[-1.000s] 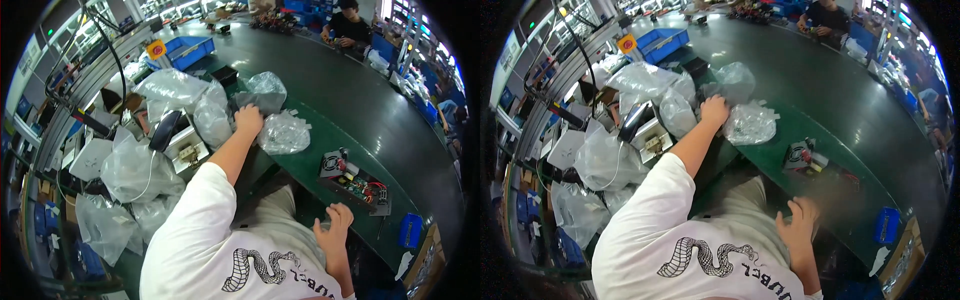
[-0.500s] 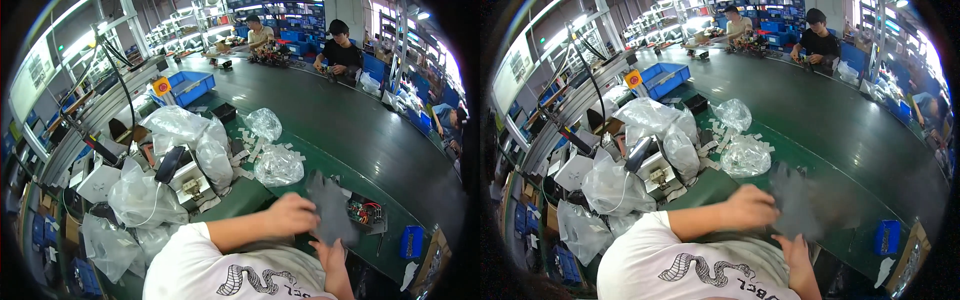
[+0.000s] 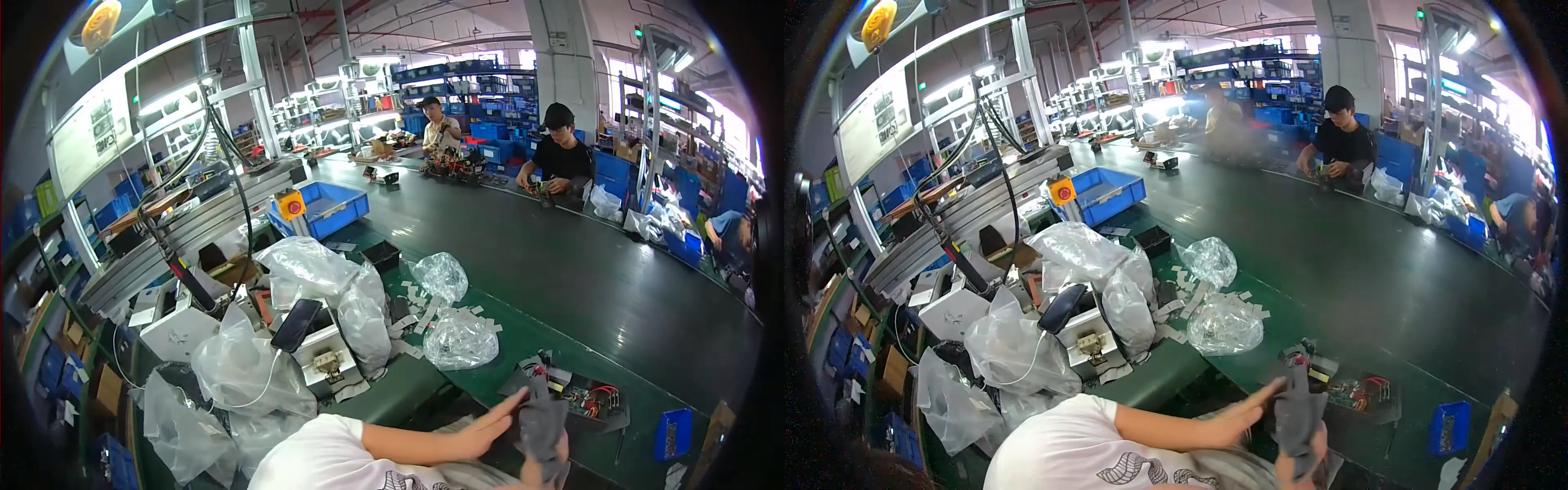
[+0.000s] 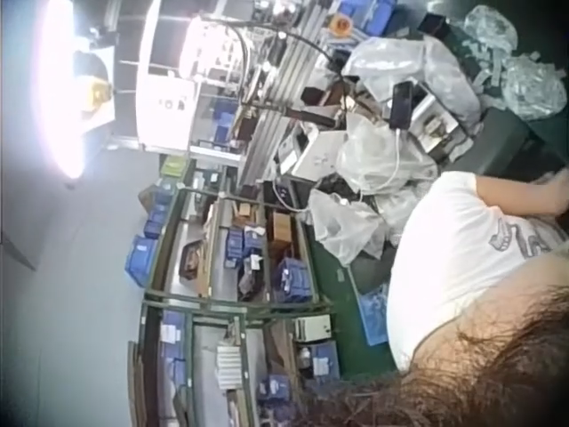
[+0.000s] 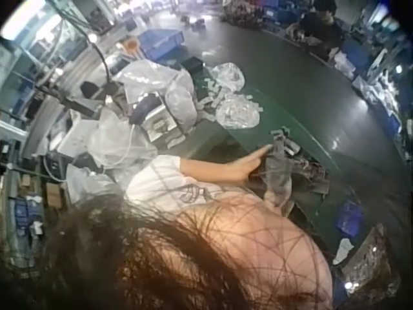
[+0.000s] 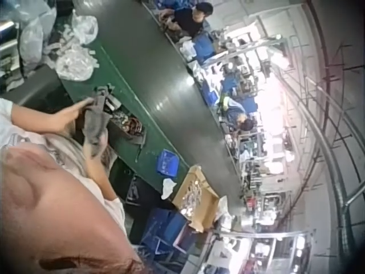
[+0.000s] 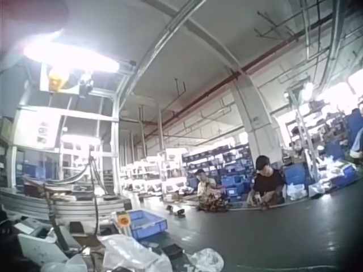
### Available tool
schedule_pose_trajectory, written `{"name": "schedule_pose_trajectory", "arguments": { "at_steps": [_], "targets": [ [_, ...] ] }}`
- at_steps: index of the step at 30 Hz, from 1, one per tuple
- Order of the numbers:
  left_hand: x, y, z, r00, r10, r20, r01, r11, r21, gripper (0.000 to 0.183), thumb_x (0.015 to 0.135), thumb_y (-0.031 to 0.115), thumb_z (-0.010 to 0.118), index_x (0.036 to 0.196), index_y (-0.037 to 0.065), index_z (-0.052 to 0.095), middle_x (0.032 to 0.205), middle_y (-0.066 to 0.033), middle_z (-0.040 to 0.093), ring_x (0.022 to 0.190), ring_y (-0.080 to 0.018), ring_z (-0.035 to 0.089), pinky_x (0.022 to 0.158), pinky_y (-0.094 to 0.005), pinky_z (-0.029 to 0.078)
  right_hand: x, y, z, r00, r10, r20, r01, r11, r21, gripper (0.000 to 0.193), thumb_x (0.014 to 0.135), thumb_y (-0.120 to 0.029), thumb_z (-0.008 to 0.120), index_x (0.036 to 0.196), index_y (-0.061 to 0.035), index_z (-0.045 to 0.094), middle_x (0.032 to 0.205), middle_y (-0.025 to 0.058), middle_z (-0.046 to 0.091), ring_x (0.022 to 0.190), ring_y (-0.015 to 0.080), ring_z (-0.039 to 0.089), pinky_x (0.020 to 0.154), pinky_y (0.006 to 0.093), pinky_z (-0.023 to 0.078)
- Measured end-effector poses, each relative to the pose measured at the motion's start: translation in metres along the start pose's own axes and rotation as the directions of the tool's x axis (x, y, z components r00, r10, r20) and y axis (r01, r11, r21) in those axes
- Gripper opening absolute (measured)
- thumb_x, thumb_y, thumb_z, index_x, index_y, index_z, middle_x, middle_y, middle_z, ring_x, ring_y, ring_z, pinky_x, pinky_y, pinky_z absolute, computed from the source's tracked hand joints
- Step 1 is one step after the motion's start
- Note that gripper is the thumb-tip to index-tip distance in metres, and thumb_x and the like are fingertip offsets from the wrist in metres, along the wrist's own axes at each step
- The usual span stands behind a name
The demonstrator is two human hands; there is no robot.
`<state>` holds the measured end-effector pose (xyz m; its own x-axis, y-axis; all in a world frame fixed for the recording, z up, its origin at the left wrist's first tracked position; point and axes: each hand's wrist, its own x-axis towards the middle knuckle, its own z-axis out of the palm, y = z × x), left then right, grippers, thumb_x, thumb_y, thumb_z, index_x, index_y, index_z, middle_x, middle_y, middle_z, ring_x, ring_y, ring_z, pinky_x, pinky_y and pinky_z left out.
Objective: Assembling electronic components and wiring into a metal housing unit on an assembly line.
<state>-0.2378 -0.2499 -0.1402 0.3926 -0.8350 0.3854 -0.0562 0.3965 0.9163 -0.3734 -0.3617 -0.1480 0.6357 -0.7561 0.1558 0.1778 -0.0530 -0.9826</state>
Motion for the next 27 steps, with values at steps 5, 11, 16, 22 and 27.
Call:
{"name": "schedule_pose_trajectory", "arguments": {
  "at_steps": [5,11,16,22,27],
  "targets": [
    [0.017,-0.043,0.032,0.816,-0.36,0.453,0.575,0.41,-0.708,0.071,0.105,0.048,0.043,0.158,0.008,0.02,0.152,-0.0062,0.038,0.135,-0.0171,0.041,0.113,-0.0327,0.032,0.0,0.069,-0.009,0.738,-0.663,0.124,0.49,0.401,-0.774,0.041,0.085,-0.018,0.066,0.122,0.0005,0.06,0.113,0.0185,0.051,0.11,0.0382,0.049,0.096,0.0477,0.038],
    [0.023,0.002,0.019,0.82,-0.516,0.246,0.547,0.582,-0.602,0.044,0.106,0.039,0.045,0.139,0.01,0.049,0.122,-0.0013,0.06,0.108,-0.0098,0.056,0.093,-0.0284,0.047,0.002,0.026,-0.016,0.603,-0.58,0.548,0.461,-0.307,-0.833,0.048,0.091,-0.017,0.059,0.134,-0.0002,0.047,0.153,0.0224,0.032,0.141,0.0479,0.022,0.115,0.0564,0.019],
    [0.023,-0.012,0.021,0.757,-0.653,0.016,0.584,0.664,-0.467,0.033,0.105,0.033,0.05,0.128,0.01,0.054,0.088,0.003,0.063,0.064,-0.0042,0.057,0.049,-0.0219,0.044,-0.006,0.043,-0.022,0.856,-0.494,0.155,0.311,0.251,-0.917,0.029,0.091,-0.016,0.057,0.113,0.0015,0.058,0.15,0.0215,0.038,0.139,0.0426,0.029,0.115,0.056,0.02],
    [0.011,-0.027,0.018,0.845,-0.533,-0.031,0.503,0.814,-0.289,0.021,0.104,0.029,0.054,0.116,0.012,0.052,0.071,0.0079,0.047,0.047,-0.0016,0.031,0.042,-0.0225,0.019,-0.002,0.072,-0.054,0.822,-0.361,0.441,0.545,0.272,-0.793,0.02,0.078,-0.016,0.06,0.094,-0.0053,0.065,0.116,0.0172,0.056,0.118,0.0406,0.052,0.106,0.0596,0.03],
    [0.018,-0.028,0.022,0.845,-0.534,-0.031,0.493,0.799,-0.344,0.024,0.106,0.029,0.05,0.123,0.012,0.05,0.086,0.0039,0.054,0.068,-0.0039,0.048,0.056,-0.0215,0.037,-0.008,0.039,-0.03,0.796,-0.509,0.329,0.545,0.364,-0.755,0.042,0.073,-0.014,0.063,0.113,-0.003,0.059,0.117,0.0181,0.056,0.115,0.0422,0.052,0.105,0.0593,0.032]
  ]
}}
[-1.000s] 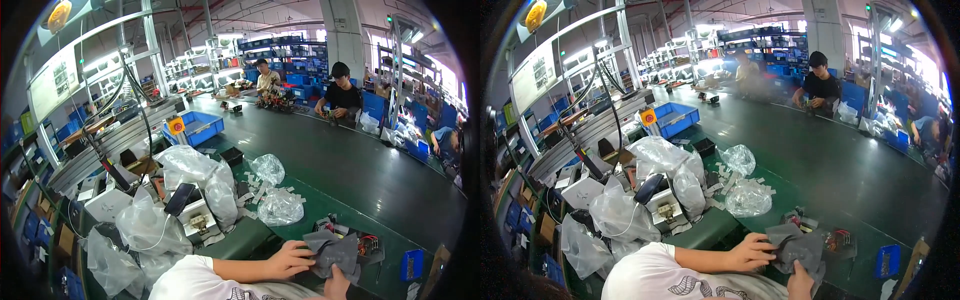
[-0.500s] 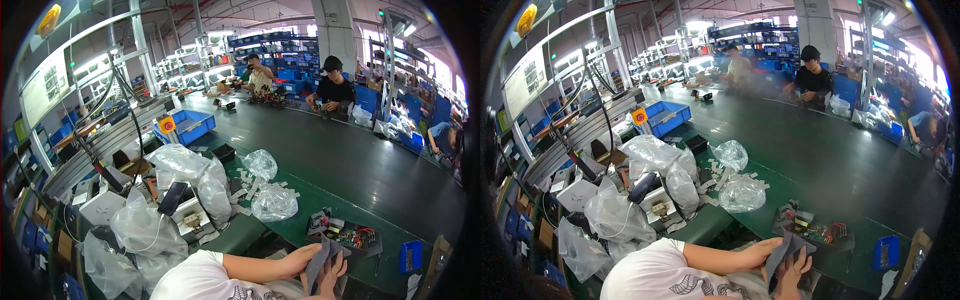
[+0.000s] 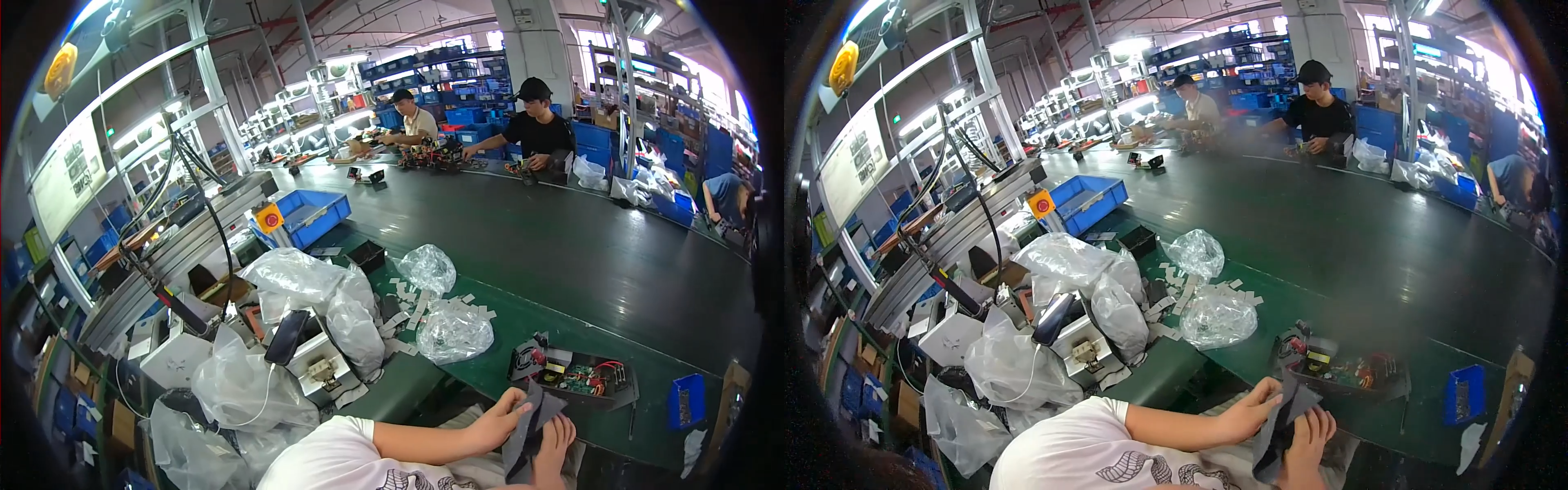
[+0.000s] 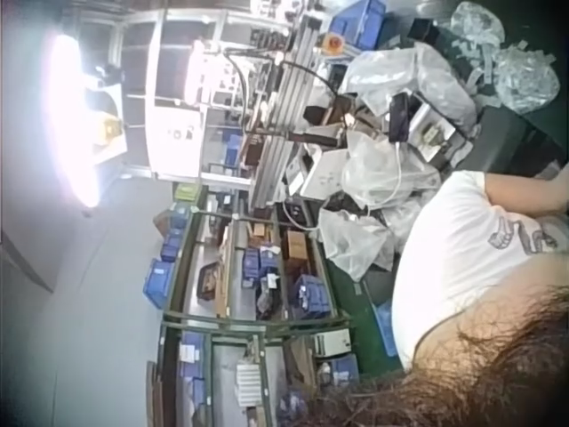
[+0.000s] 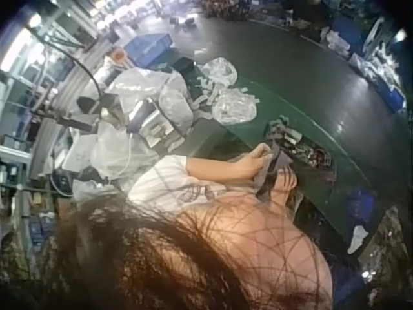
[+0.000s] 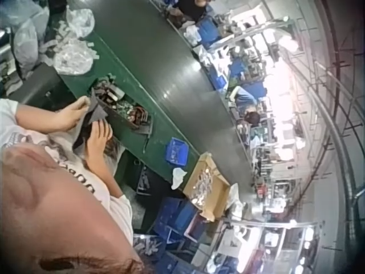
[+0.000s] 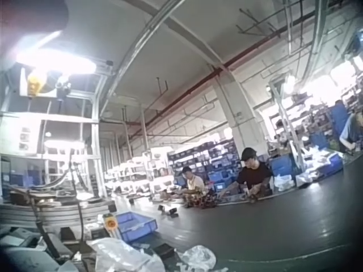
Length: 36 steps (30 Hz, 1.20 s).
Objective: Assembling electronic components and wiring into a metal housing unit on an assembly line.
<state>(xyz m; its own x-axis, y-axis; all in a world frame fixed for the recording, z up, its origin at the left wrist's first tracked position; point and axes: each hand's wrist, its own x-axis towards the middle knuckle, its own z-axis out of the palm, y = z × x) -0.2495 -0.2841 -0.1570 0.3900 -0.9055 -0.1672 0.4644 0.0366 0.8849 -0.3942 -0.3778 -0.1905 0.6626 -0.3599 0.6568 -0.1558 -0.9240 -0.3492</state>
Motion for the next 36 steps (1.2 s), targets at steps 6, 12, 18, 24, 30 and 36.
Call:
{"name": "schedule_pose_trajectory", "arguments": {
  "at_steps": [6,12,18,24,30,36],
  "targets": [
    [-0.004,0.03,-0.011,0.835,-0.335,0.435,0.471,0.846,-0.252,0.042,0.103,0.023,0.05,0.142,0.009,0.045,0.139,-0.006,0.054,0.122,-0.0173,0.055,0.102,-0.0312,0.045,0.047,-0.035,-0.04,0.972,-0.234,0.031,0.236,0.956,-0.176,0.042,0.094,-0.036,0.049,0.131,-0.0216,0.062,0.14,0.0176,0.055,0.128,0.0424,0.052,0.098,0.0552,0.04],
    [0.001,0.041,-0.041,0.698,-0.193,0.69,-0.418,0.672,0.611,0.026,0.092,0.022,0.059,0.112,0.007,0.067,0.11,-0.0162,0.068,0.101,-0.0276,0.065,0.088,-0.0377,0.051,0.044,-0.033,-0.035,0.929,-0.136,0.343,0.046,0.965,0.259,0.063,0.065,-0.007,0.062,0.128,-0.0054,0.056,0.12,0.0216,0.058,0.11,0.0422,0.055,0.094,0.0495,0.046],
    [-0.023,0.093,-0.016,0.841,-0.072,0.536,-0.381,0.624,0.682,0.021,0.095,0.02,0.059,0.096,0.001,0.069,0.072,-0.0106,0.064,0.065,-0.0188,0.058,0.062,-0.035,0.046,0.034,-0.004,-0.04,0.955,-0.105,0.276,0.021,0.957,0.291,0.059,0.062,-0.006,0.064,0.121,-0.0065,0.059,0.108,0.0201,0.061,0.101,0.042,0.058,0.087,0.0484,0.049],
    [-0.021,0.068,-0.027,0.709,-0.079,0.701,-0.281,0.879,0.384,0.034,0.099,0.031,0.058,0.113,0.001,0.068,0.073,-0.0083,0.063,0.067,-0.0172,0.059,0.064,-0.0326,0.047,-0.004,0.018,-0.009,0.909,0.397,0.128,-0.366,0.609,0.703,0.033,0.081,-0.009,0.065,0.114,-0.0044,0.065,0.107,0.0141,0.067,0.102,0.0284,0.061,0.093,0.0424,0.046],
    [-0.033,0.077,-0.003,0.545,0.153,0.824,-0.833,-0.017,0.554,0.052,0.096,0.04,0.058,0.139,0.01,0.053,0.069,-0.011,0.062,0.066,-0.03,0.063,0.062,-0.0379,0.05,0.021,0.002,-0.01,0.661,0.282,0.695,-0.507,-0.515,0.691,0.073,0.095,-0.059,0.034,0.144,-0.0059,0.044,0.14,0.0136,0.052,0.127,0.0343,0.052,0.108,0.0501,0.04],
    [-0.032,0.072,0.002,0.659,0.121,0.742,-0.709,-0.23,0.667,0.05,0.096,0.041,0.057,0.139,0.014,0.054,0.064,-0.006,0.059,0.059,-0.0272,0.061,0.056,-0.0372,0.047,0.042,-0.025,-0.021,0.733,0.312,0.605,-0.276,-0.676,0.683,0.06,0.095,-0.053,0.04,0.136,-0.0095,0.049,0.13,0.0135,0.059,0.12,0.0369,0.056,0.104,0.053,0.043]
  ]
}}
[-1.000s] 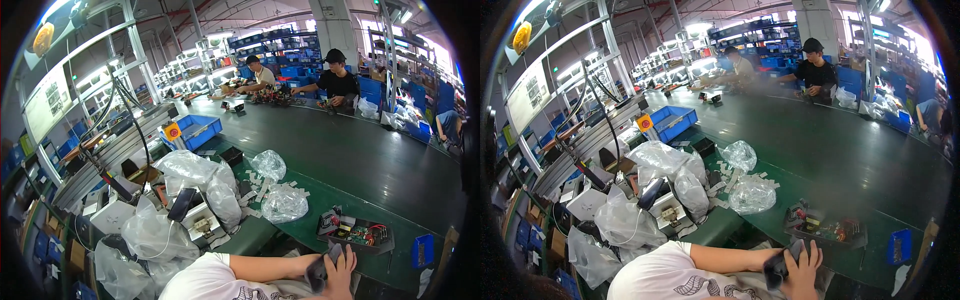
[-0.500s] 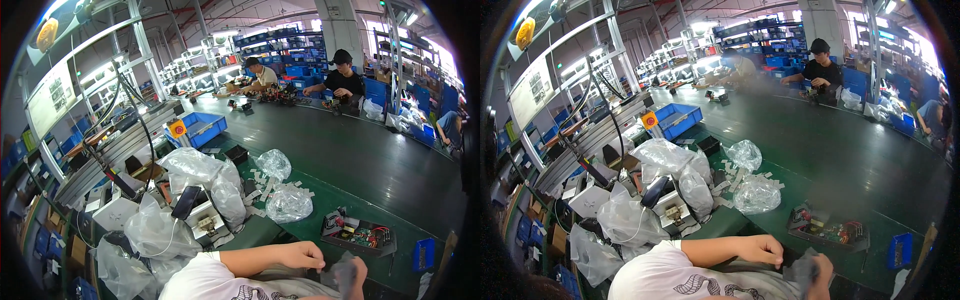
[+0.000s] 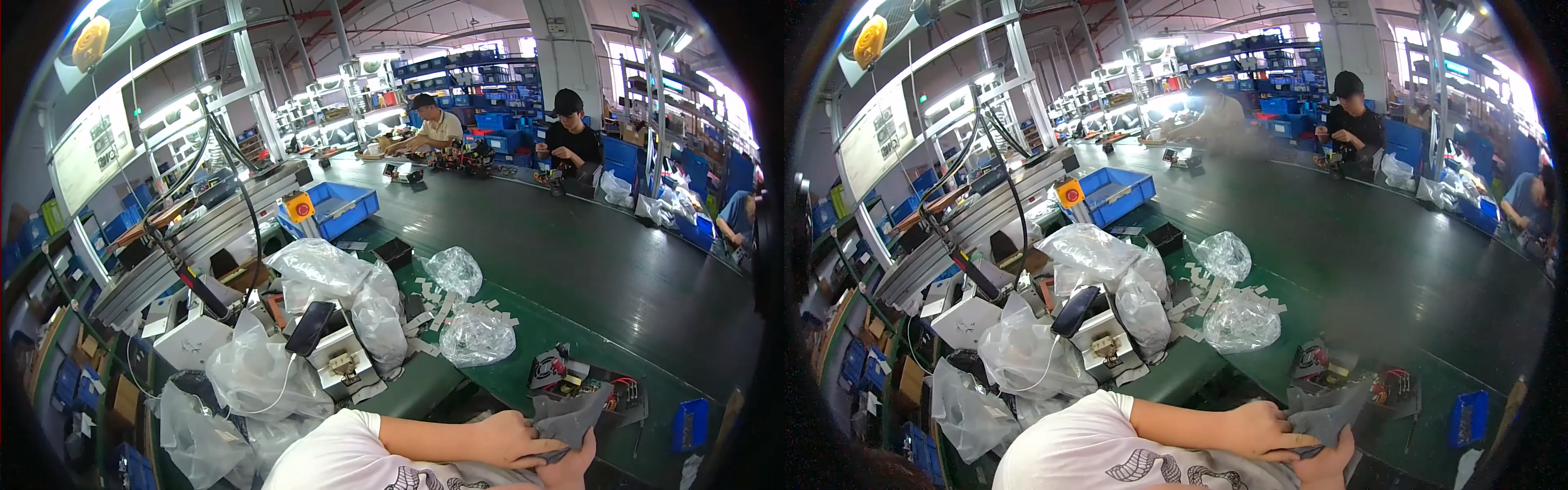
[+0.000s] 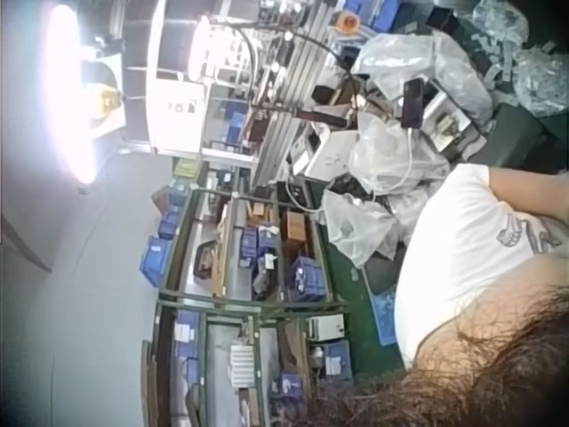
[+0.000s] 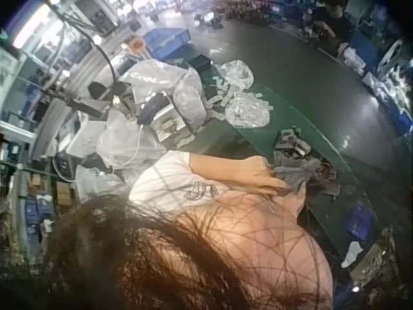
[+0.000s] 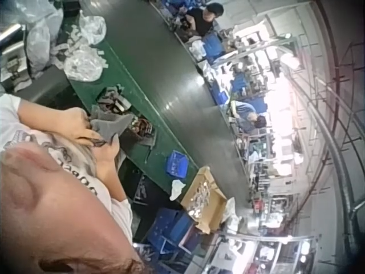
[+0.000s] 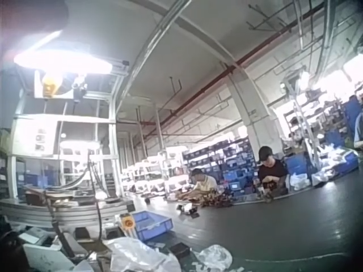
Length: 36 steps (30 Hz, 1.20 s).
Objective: Assembling electronic components and wiring into a metal housing unit on an assembly line.
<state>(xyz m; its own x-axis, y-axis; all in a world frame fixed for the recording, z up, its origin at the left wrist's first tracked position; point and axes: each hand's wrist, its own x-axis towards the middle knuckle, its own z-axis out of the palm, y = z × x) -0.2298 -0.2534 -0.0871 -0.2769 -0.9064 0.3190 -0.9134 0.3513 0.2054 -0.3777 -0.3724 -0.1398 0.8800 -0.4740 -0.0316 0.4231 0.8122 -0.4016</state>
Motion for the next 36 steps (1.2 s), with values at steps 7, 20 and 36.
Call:
{"name": "schedule_pose_trajectory", "arguments": {
  "at_steps": [7,20,36],
  "targets": [
    [-0.014,-0.023,0.006,0.914,0.252,-0.317,-0.24,0.968,0.078,0.031,0.092,0.032,0.067,0.113,0.008,0.07,0.081,-0.0038,0.056,0.073,-0.0225,0.055,0.062,-0.0347,0.044,0.009,-0.01,-0.023,0.935,-0.194,-0.295,0.225,0.972,0.073,0.043,0.098,-0.034,0.05,0.134,-0.0108,0.052,0.128,0.012,0.062,0.118,0.0308,0.059,0.106,0.0461,0.045],
    [0.007,0.004,0.032,0.583,-0.707,0.4,0.099,-0.427,-0.899,0.027,0.108,0.024,0.04,0.129,0.008,0.048,0.124,-0.0095,0.058,0.114,-0.0227,0.059,0.101,-0.0395,0.047,0.006,0.006,0.011,0.885,-0.035,0.465,0.355,-0.594,-0.722,0.058,0.078,-0.033,0.069,0.131,-0.0105,0.057,0.15,0.0057,0.047,0.144,0.0322,0.033,0.107,0.0643,0.027],
    [0.007,-0.005,0.028,0.609,-0.722,0.328,0.03,-0.393,-0.919,0.048,0.107,0.016,0.042,0.151,0.013,0.024,0.124,-0.0105,0.057,0.11,-0.0195,0.058,0.094,-0.0307,0.049,0.003,0.005,0.002,0.663,-0.195,0.723,0.491,-0.616,-0.616,0.051,0.071,-0.023,0.077,0.118,-0.0096,0.063,0.134,0.0071,0.059,0.13,0.0273,0.05,0.102,0.0481,0.039]
  ]
}}
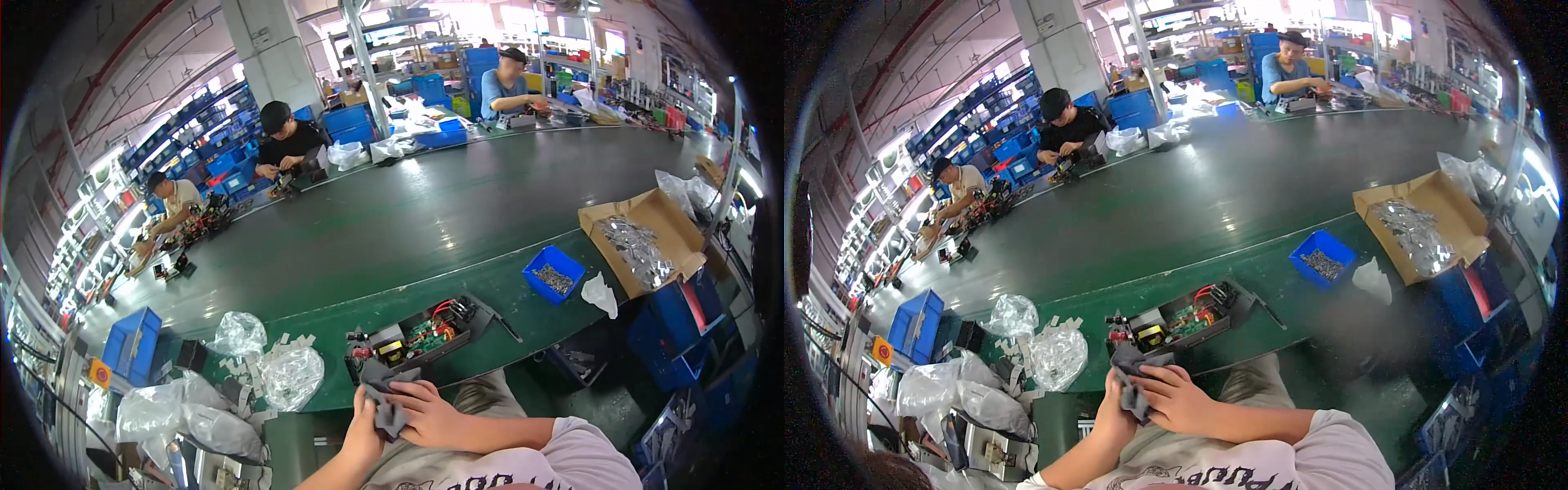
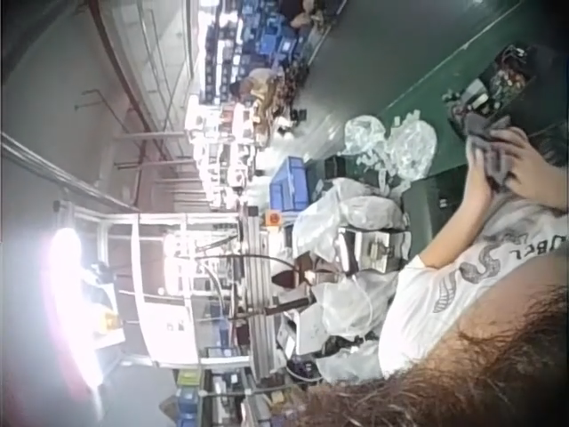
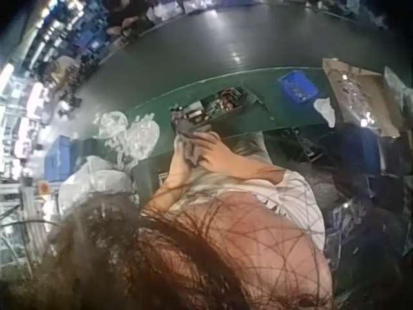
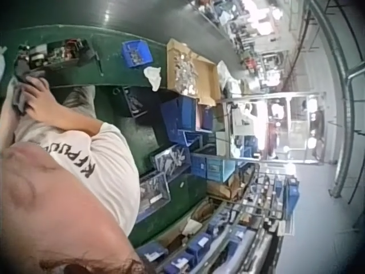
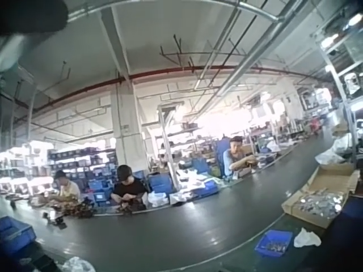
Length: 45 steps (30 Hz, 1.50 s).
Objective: Assembling electronic components and wiring into a metal housing unit on an assembly line.
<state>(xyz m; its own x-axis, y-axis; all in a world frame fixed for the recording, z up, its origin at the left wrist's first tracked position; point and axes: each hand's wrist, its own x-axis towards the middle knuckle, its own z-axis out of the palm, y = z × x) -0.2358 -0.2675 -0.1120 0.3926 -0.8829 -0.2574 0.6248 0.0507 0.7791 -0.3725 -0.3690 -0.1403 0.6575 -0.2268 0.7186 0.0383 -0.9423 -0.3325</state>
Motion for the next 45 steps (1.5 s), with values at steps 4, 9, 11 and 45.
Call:
{"name": "schedule_pose_trajectory", "arguments": {
  "at_steps": [4,9,11,45],
  "targets": [
    [-0.004,-0.007,-0.02,0.996,-0.021,0.083,-0.005,0.953,0.304,0.047,0.101,0.006,0.055,0.145,0.01,0.037,0.126,-0.0078,0.057,0.112,-0.0127,0.055,0.095,-0.0299,0.048,-0.012,0.018,0.0,1.0,-0.001,-0.025,0.005,0.99,0.138,0.031,0.065,-0.019,0.077,0.093,-0.0084,0.068,0.112,0.0029,0.067,0.117,0.0211,0.059,0.097,0.0431,0.042],
    [-0.006,0.012,-0.034,0.967,0.196,0.162,-0.253,0.686,0.682,0.023,0.09,0.006,0.072,0.11,0.005,0.061,0.105,-0.0046,0.064,0.097,-0.0113,0.059,0.081,-0.0277,0.05,-0.013,0.023,-0.008,0.996,-0.041,0.082,0.032,0.994,0.107,0.025,0.067,-0.015,0.076,0.09,-0.0105,0.068,0.107,0.0009,0.069,0.111,0.0186,0.061,0.093,0.0395,0.042],
    [0.006,0.041,-0.052,0.907,0.407,0.105,-0.348,0.588,0.73,0.021,0.088,0.009,0.072,0.104,0.007,0.059,0.095,-0.0025,0.06,0.086,-0.0124,0.056,0.076,-0.0281,0.048,-0.011,0.027,-0.009,0.993,-0.106,-0.058,0.112,0.988,0.11,0.018,0.071,-0.012,0.075,0.088,-0.013,0.069,0.105,-0.0007,0.071,0.104,0.0161,0.064,0.092,0.0377,0.042],
    [0.059,0.041,-0.137,0.894,0.437,0.099,-0.173,0.132,0.976,0.021,0.078,0.024,0.082,0.081,0.005,0.074,0.066,-0.0118,0.068,0.059,-0.0243,0.067,0.057,-0.0343,0.052,0.004,0.097,-0.011,0.973,0.231,0.025,-0.211,0.922,-0.323,0.03,0.075,-0.032,0.08,0.097,-0.0156,0.067,0.107,0.0021,0.062,0.107,0.0243,0.057,0.095,0.0427,0.037]
  ]
}}
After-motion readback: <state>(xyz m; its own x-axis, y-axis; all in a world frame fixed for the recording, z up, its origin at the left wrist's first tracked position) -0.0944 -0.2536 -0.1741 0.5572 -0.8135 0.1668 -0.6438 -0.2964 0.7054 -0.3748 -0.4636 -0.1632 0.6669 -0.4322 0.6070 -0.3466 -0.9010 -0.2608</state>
